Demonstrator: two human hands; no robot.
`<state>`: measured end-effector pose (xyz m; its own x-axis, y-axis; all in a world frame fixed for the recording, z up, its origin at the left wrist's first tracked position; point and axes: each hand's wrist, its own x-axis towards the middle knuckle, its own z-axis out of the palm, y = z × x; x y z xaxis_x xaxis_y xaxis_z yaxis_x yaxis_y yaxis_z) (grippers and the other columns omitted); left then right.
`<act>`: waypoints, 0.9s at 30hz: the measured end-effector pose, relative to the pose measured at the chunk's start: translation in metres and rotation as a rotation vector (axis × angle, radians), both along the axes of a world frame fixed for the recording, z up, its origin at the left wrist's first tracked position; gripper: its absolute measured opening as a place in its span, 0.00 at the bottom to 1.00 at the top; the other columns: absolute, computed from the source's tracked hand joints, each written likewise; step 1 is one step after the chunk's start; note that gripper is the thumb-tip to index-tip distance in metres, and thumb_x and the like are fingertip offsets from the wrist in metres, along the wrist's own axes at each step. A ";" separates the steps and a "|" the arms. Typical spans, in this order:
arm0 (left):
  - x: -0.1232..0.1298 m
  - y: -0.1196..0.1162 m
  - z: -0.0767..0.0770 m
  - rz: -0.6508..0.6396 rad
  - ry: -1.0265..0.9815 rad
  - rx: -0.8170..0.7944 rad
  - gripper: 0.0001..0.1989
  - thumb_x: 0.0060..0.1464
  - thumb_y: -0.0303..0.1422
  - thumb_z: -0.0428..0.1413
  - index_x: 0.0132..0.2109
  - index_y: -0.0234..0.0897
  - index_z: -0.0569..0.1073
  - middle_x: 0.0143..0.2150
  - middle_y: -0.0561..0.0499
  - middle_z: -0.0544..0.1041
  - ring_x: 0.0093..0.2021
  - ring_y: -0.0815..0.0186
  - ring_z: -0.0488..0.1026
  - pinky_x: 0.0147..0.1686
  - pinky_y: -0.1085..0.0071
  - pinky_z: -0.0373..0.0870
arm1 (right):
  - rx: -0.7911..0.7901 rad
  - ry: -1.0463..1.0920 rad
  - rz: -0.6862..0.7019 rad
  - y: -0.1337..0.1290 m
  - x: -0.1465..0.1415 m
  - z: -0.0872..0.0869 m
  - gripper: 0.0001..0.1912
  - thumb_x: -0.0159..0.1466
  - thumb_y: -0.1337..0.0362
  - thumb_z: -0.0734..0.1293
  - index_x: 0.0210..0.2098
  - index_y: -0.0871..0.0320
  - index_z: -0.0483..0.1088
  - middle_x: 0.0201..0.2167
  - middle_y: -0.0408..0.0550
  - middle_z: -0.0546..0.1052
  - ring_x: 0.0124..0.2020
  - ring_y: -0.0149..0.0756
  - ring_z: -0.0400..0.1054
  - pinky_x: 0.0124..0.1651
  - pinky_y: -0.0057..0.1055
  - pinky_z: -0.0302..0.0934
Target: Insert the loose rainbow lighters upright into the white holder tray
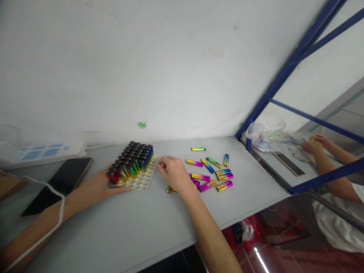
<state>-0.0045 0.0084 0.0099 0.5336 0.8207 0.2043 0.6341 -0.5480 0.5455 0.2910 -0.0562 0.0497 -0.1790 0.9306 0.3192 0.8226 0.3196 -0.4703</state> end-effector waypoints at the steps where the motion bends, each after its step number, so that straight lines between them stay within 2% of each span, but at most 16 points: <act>1: 0.001 -0.001 0.002 0.014 -0.001 0.001 0.37 0.43 0.57 0.69 0.55 0.39 0.79 0.57 0.38 0.84 0.57 0.40 0.81 0.64 0.49 0.75 | 0.044 0.036 -0.055 -0.004 0.017 0.000 0.11 0.76 0.59 0.67 0.41 0.57 0.78 0.34 0.46 0.79 0.34 0.36 0.73 0.43 0.31 0.63; 4: 0.003 -0.004 0.008 0.022 -0.017 -0.011 0.37 0.43 0.56 0.69 0.56 0.40 0.79 0.57 0.38 0.84 0.56 0.39 0.82 0.63 0.47 0.76 | 0.132 0.022 -0.260 -0.021 0.080 -0.007 0.10 0.74 0.61 0.66 0.39 0.57 0.77 0.36 0.50 0.80 0.39 0.41 0.75 0.47 0.36 0.66; 7: 0.004 -0.004 0.008 0.012 -0.039 -0.013 0.36 0.44 0.55 0.68 0.57 0.39 0.79 0.58 0.37 0.83 0.56 0.39 0.82 0.63 0.46 0.76 | 0.089 -0.116 -0.412 -0.040 0.139 -0.020 0.09 0.71 0.59 0.69 0.42 0.57 0.79 0.41 0.55 0.81 0.45 0.49 0.75 0.53 0.45 0.68; 9: 0.003 -0.003 0.005 0.008 -0.048 -0.009 0.36 0.43 0.55 0.68 0.56 0.40 0.79 0.57 0.38 0.83 0.57 0.39 0.82 0.64 0.46 0.76 | 0.051 -0.197 -0.466 -0.049 0.164 -0.030 0.11 0.69 0.58 0.71 0.45 0.58 0.79 0.43 0.57 0.81 0.46 0.51 0.74 0.56 0.50 0.68; 11: 0.002 -0.002 0.003 0.004 -0.058 -0.006 0.35 0.42 0.54 0.69 0.55 0.42 0.79 0.57 0.39 0.84 0.58 0.39 0.81 0.65 0.47 0.75 | 0.061 -0.258 -0.471 -0.054 0.175 -0.039 0.12 0.68 0.59 0.72 0.47 0.60 0.80 0.45 0.60 0.79 0.50 0.54 0.73 0.60 0.52 0.66; 15: 0.002 -0.003 0.005 -0.008 -0.076 -0.005 0.35 0.43 0.53 0.70 0.56 0.40 0.79 0.57 0.39 0.83 0.58 0.39 0.81 0.66 0.48 0.74 | 0.092 -0.297 -0.491 -0.053 0.173 -0.050 0.12 0.68 0.59 0.69 0.46 0.61 0.80 0.46 0.63 0.78 0.52 0.56 0.72 0.62 0.55 0.65; 18: 0.003 -0.007 0.010 -0.029 -0.088 -0.003 0.35 0.46 0.50 0.70 0.58 0.38 0.78 0.59 0.40 0.82 0.59 0.40 0.80 0.66 0.47 0.73 | 0.092 -0.194 -0.510 -0.051 0.168 -0.045 0.14 0.70 0.55 0.66 0.45 0.59 0.77 0.47 0.64 0.80 0.52 0.58 0.74 0.59 0.55 0.66; 21: 0.005 -0.010 0.014 -0.047 -0.081 -0.010 0.37 0.47 0.49 0.70 0.60 0.35 0.77 0.62 0.39 0.81 0.61 0.41 0.79 0.68 0.49 0.71 | 0.046 0.057 -0.530 -0.051 0.159 -0.031 0.20 0.70 0.47 0.65 0.48 0.57 0.73 0.39 0.58 0.82 0.40 0.51 0.77 0.48 0.48 0.69; 23: 0.005 -0.010 0.015 -0.037 -0.078 -0.013 0.37 0.46 0.49 0.70 0.59 0.33 0.77 0.62 0.39 0.81 0.62 0.41 0.78 0.69 0.50 0.70 | 0.041 0.270 -0.503 -0.047 0.146 -0.019 0.25 0.67 0.42 0.69 0.49 0.56 0.72 0.31 0.50 0.80 0.31 0.44 0.75 0.40 0.41 0.68; 25: 0.006 -0.011 0.015 -0.032 -0.078 -0.016 0.36 0.45 0.49 0.71 0.57 0.34 0.79 0.60 0.39 0.82 0.61 0.41 0.78 0.69 0.50 0.70 | 0.085 0.522 -0.421 -0.037 0.125 -0.006 0.27 0.64 0.41 0.73 0.49 0.56 0.73 0.27 0.43 0.77 0.28 0.38 0.71 0.35 0.36 0.65; 27: 0.005 -0.011 0.014 -0.043 -0.078 -0.014 0.34 0.46 0.48 0.70 0.57 0.35 0.79 0.60 0.40 0.82 0.61 0.42 0.78 0.69 0.50 0.70 | 0.095 0.792 -0.329 -0.021 0.098 0.006 0.25 0.61 0.43 0.76 0.45 0.57 0.75 0.27 0.42 0.74 0.28 0.34 0.68 0.34 0.32 0.63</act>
<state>0.0010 -0.0021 0.0238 0.5516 0.8003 0.2351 0.5650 -0.5658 0.6005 0.3892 -0.0773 0.0556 0.4036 0.8589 0.3154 0.3216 0.1896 -0.9277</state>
